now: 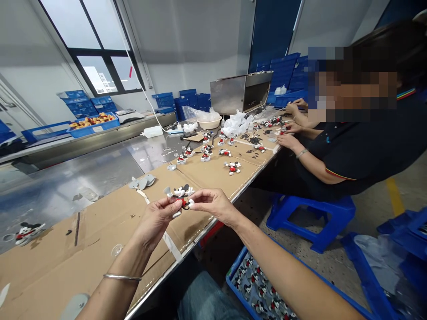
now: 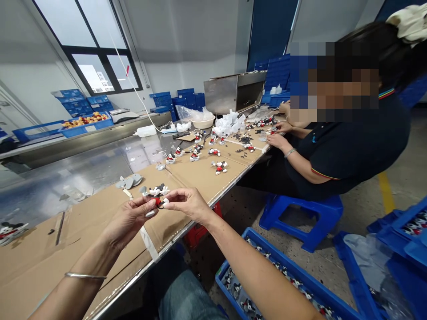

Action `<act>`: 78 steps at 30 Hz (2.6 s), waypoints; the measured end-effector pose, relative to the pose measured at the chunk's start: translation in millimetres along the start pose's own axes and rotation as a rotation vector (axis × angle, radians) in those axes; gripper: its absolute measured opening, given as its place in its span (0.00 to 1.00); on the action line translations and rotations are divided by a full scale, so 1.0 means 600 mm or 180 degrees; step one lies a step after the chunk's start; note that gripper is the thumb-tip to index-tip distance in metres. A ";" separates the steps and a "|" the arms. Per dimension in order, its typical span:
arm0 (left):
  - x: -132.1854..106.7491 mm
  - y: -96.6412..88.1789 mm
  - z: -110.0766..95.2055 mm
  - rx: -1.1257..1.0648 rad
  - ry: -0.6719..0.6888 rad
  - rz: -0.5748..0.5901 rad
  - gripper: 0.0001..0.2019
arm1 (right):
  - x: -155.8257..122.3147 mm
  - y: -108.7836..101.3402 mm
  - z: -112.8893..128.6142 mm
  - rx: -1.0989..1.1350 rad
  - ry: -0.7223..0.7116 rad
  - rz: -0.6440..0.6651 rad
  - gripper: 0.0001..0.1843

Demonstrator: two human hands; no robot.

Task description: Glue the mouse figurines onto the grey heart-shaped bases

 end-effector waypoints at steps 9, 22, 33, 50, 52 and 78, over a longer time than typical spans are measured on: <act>-0.011 0.005 -0.008 0.0225 0.0143 0.0006 0.15 | 0.001 0.003 -0.011 0.0115 -0.0132 -0.0198 0.12; -0.029 0.029 -0.021 0.0402 -0.0028 -0.0027 0.16 | -0.015 0.004 -0.010 0.0448 -0.0032 -0.0218 0.10; -0.033 0.028 -0.035 0.0671 0.0243 -0.0067 0.15 | -0.015 0.008 -0.012 0.0374 -0.0067 -0.0398 0.10; -0.042 0.003 -0.020 0.1114 0.0442 -0.0326 0.12 | -0.016 0.040 0.007 0.0546 0.0070 -0.0503 0.25; -0.044 0.006 -0.019 0.1137 0.0448 -0.0287 0.12 | -0.017 0.044 0.007 0.0569 0.0030 -0.0604 0.16; 0.077 -0.099 0.058 0.3697 -0.0015 -0.0586 0.09 | 0.082 -0.007 -0.137 -0.2605 0.0042 -0.0029 0.15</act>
Point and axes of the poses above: each hand's wrist, its own x-axis towards the middle knuckle, its own y-axis out of the palm, z = x × y, the point moved 3 cm from there along x, towards the middle knuckle, and after that the axes turned 2 degrees about -x, right-handed, at the moved point
